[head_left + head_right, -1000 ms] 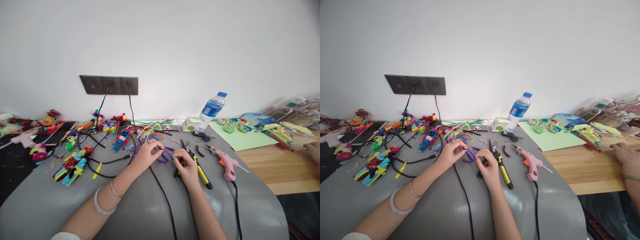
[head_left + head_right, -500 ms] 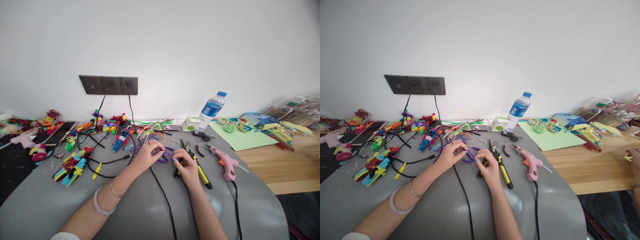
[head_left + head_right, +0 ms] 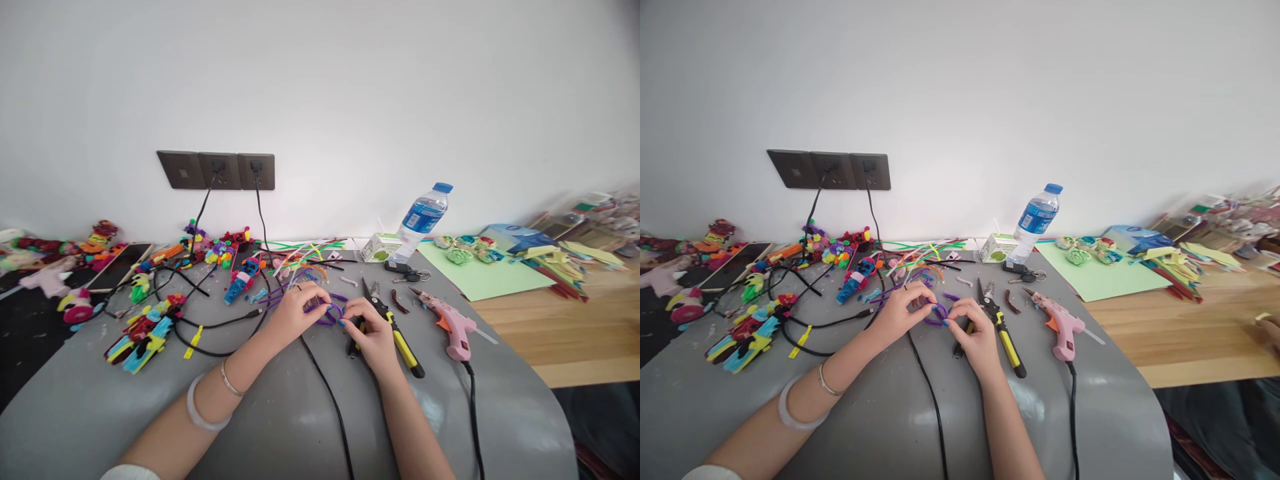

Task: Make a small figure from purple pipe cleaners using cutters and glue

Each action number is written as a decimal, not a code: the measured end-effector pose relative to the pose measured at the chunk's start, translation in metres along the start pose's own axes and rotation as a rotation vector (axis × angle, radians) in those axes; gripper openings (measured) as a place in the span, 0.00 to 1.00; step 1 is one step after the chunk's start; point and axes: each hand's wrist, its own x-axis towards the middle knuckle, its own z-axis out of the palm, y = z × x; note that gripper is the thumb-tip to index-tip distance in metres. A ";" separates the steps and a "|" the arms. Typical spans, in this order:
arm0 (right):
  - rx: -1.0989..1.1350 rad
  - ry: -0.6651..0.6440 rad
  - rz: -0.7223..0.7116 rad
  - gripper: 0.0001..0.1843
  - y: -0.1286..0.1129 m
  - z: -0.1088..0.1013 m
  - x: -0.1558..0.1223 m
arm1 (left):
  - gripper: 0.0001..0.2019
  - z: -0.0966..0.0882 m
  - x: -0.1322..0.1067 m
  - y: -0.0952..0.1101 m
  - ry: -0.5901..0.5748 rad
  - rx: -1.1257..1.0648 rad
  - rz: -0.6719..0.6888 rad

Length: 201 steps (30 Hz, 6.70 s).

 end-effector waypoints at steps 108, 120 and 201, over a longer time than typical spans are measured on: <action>-0.091 0.025 0.044 0.07 0.001 0.002 -0.003 | 0.04 0.000 0.000 0.002 0.029 0.012 0.121; -0.083 0.025 0.052 0.08 0.004 0.002 -0.006 | 0.03 0.000 -0.001 0.005 0.043 0.077 0.085; -0.044 0.052 0.071 0.09 0.008 0.001 -0.008 | 0.06 -0.001 0.002 0.004 0.088 -0.067 0.031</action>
